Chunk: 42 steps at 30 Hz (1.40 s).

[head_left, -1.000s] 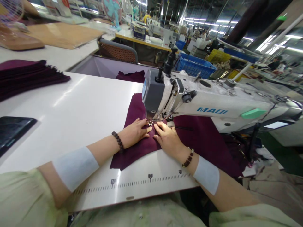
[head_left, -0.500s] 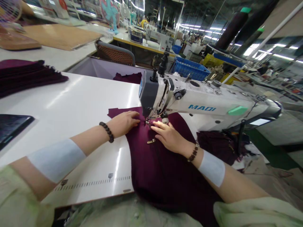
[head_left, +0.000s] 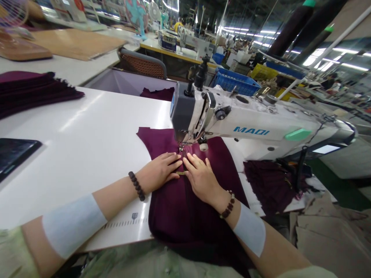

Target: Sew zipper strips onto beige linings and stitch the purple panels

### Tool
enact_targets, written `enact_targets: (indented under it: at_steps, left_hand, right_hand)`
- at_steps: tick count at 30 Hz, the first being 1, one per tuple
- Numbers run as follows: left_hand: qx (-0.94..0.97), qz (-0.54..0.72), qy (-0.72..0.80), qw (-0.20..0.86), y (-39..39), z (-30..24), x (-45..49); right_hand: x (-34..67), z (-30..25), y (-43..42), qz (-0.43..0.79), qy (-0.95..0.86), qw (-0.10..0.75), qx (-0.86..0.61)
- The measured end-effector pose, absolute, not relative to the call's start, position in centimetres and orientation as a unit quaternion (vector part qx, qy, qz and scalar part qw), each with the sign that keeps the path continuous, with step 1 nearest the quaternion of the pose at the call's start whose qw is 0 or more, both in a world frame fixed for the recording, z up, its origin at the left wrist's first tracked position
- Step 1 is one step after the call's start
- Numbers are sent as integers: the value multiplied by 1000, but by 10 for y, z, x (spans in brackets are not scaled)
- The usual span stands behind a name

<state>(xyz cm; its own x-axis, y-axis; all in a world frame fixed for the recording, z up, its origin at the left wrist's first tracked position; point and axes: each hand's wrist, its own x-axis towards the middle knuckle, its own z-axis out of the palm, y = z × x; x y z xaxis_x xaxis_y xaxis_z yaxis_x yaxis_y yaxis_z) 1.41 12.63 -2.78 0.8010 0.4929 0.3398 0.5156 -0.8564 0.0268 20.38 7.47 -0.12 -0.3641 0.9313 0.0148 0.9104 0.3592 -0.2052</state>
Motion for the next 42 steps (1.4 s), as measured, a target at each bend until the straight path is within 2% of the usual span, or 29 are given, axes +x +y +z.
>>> enact_targets:
  at_steps: [9, 21, 25, 31, 34, 40, 42]
  left_hand:
    - [-954, -147, -260, -11, 130, -26, 10]
    - [-954, -148, -259, 4, 133, -24, 9]
    - [-952, -148, -267, -4, 136, -27, 10]
    - [-946, -85, -310, -49, 123, -4, 10]
    - [-919, -56, -387, -39, 109, 20, -23]
    - [-696, -104, -702, 109, 79, 36, -168]
    - [-639, -97, -760, 76, 75, 30, -207]
  right_hand:
    - [208, -4, 77, 75, -832, 62, -546]
    - [208, -4, 83, 76, -833, 63, -544]
    - [210, -5, 84, 83, -829, 93, -545]
    - [221, 0, 83, 181, -853, 148, -467]
    - [227, -1, 85, 238, -850, 162, -440]
    - [229, -9, 91, 273, -816, 238, -451]
    - [227, -9, 91, 264, -820, 239, -448]
